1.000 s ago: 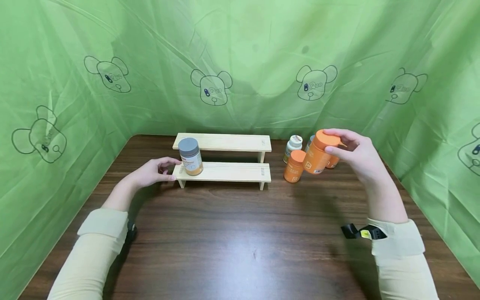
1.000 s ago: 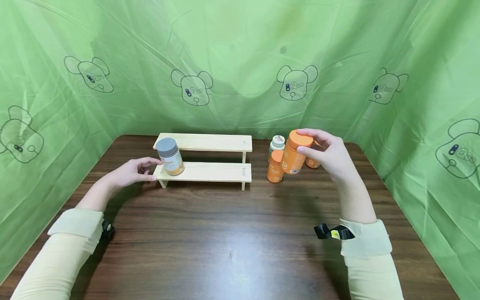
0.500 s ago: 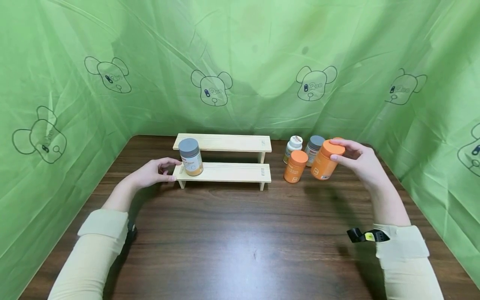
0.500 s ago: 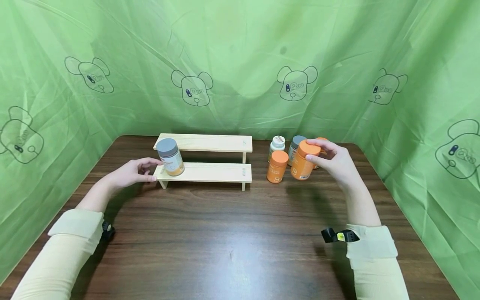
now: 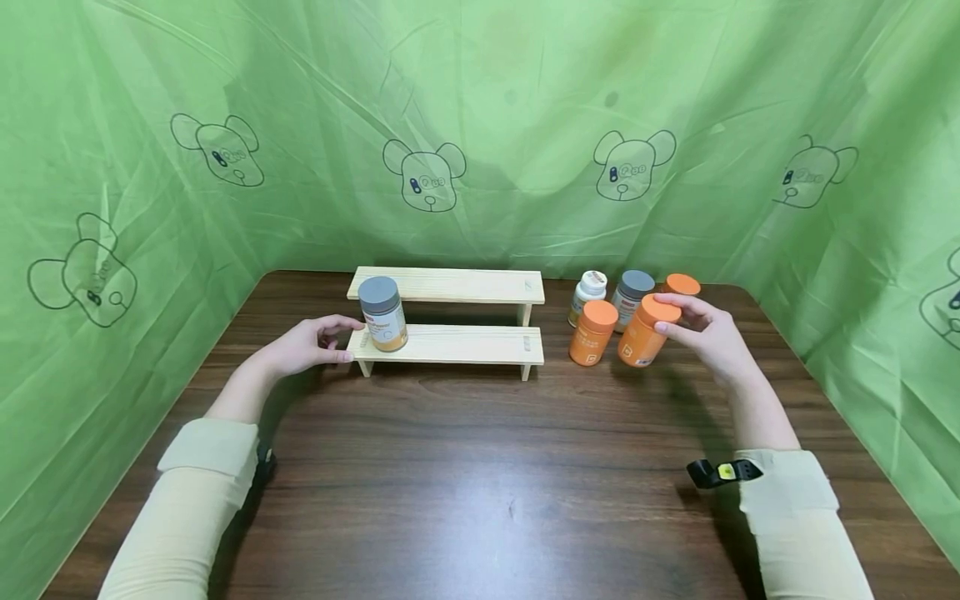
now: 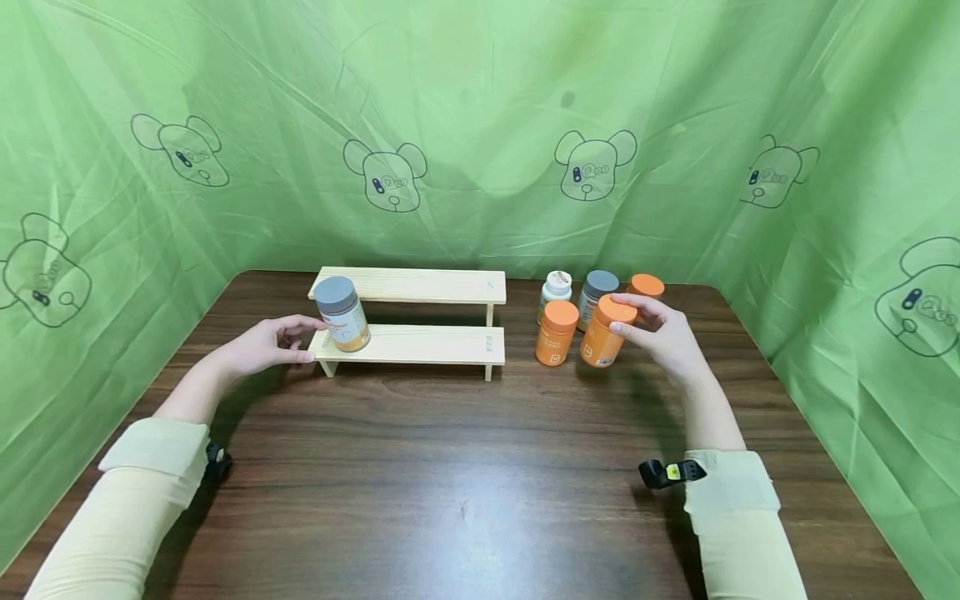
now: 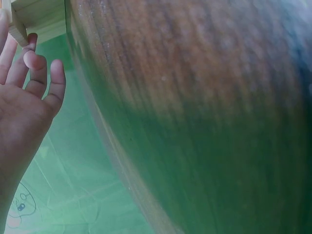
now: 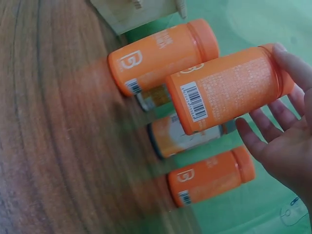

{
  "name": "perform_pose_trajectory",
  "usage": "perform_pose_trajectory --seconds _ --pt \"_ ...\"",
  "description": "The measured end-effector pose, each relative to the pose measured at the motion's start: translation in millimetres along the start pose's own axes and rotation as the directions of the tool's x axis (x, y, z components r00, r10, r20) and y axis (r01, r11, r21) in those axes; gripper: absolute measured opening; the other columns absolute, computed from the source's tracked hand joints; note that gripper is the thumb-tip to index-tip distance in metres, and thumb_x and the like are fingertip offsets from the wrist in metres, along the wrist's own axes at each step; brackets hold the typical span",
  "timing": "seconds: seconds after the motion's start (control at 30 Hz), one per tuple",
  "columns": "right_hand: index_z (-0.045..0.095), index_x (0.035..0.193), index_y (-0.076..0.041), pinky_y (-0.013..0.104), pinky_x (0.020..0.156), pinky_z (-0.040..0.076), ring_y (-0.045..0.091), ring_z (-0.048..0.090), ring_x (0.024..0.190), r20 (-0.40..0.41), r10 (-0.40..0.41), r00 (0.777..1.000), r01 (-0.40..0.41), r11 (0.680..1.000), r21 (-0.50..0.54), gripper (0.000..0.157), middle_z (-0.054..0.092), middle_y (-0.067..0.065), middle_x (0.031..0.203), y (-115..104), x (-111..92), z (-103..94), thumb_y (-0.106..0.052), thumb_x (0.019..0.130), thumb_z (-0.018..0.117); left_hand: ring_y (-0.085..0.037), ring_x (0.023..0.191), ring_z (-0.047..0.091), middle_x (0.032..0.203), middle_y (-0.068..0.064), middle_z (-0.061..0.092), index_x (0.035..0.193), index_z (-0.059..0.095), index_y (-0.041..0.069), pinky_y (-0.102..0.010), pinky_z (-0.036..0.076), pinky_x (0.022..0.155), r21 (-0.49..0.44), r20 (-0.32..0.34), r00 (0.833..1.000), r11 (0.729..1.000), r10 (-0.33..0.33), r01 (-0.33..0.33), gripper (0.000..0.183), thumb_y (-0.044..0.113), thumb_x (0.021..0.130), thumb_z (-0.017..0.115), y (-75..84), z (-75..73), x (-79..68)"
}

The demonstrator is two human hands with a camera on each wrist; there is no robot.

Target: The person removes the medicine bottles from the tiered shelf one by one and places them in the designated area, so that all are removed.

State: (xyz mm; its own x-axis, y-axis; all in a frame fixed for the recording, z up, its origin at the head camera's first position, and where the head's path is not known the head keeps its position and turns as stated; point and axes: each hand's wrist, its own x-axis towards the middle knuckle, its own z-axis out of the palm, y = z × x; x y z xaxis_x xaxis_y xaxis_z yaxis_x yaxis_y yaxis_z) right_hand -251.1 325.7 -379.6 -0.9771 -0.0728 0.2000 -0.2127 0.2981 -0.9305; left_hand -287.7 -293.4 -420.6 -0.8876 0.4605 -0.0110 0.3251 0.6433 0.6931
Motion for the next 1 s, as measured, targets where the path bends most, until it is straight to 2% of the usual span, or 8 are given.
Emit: perform_pose_trajectory --seconds 0.13,0.3,0.43,0.7,1.0 --pt "0.056 0.129 -0.006 0.016 0.076 0.047 0.002 0.056 0.101 0.0 -0.002 1.0 0.002 1.0 0.004 0.045 0.063 -0.015 0.114 6 2 1.8 -0.008 0.086 0.069 -0.016 0.073 0.048 0.076 -0.003 0.051 0.129 0.054 0.019 -0.028 0.039 0.064 0.005 0.0 1.0 1.0 -0.001 0.001 0.054 0.031 0.081 0.075 -0.4 -0.1 0.0" --pt "0.055 0.13 -0.003 0.016 0.079 0.045 0.002 0.056 0.102 0.032 -0.005 0.999 0.005 1.0 0.003 0.045 0.062 -0.017 0.113 3 1 6.2 -0.007 0.087 0.068 -0.017 0.074 0.048 0.074 -0.002 0.049 0.129 0.053 0.02 -0.029 0.039 0.065 0.011 0.003 1.0 1.0 0.004 -0.004 0.053 0.032 0.081 0.074 0.1 -1.0 -0.4" --pt "0.054 0.13 -0.003 0.015 0.079 0.045 0.001 0.056 0.1 0.037 0.002 0.999 -0.001 1.0 -0.031 0.045 0.062 -0.017 0.11 6 0 7.7 -0.01 0.087 0.067 -0.017 0.075 0.048 0.076 -0.003 0.05 0.129 0.053 0.02 -0.028 0.039 0.067 0.01 0.007 1.0 1.0 0.002 -0.002 0.053 0.031 0.081 0.074 0.6 -1.2 -0.3" --pt "0.053 0.132 -0.002 0.017 0.078 0.047 0.006 0.055 0.102 0.033 0.052 0.998 -0.054 0.996 0.069 0.049 0.061 -0.01 0.114 33 9 6.6 -0.01 0.086 0.069 -0.018 0.076 0.049 0.077 -0.004 0.05 0.13 0.053 0.021 -0.029 0.039 0.069 0.013 0.007 1.0 1.0 -0.02 0.02 0.054 0.033 0.081 0.074 2.1 -0.8 -1.5" --pt "0.051 0.135 -0.01 0.018 0.079 0.046 0.005 0.054 0.103 0.049 0.102 0.994 -0.104 0.994 0.033 0.051 0.059 -0.012 0.116 43 10 5.9 -0.017 0.087 0.069 -0.017 0.076 0.048 0.077 -0.004 0.051 0.13 0.052 0.019 -0.029 0.039 0.068 0.007 0.01 1.0 1.0 -0.008 0.008 0.054 0.031 0.082 0.073 2.4 -0.9 -0.8"
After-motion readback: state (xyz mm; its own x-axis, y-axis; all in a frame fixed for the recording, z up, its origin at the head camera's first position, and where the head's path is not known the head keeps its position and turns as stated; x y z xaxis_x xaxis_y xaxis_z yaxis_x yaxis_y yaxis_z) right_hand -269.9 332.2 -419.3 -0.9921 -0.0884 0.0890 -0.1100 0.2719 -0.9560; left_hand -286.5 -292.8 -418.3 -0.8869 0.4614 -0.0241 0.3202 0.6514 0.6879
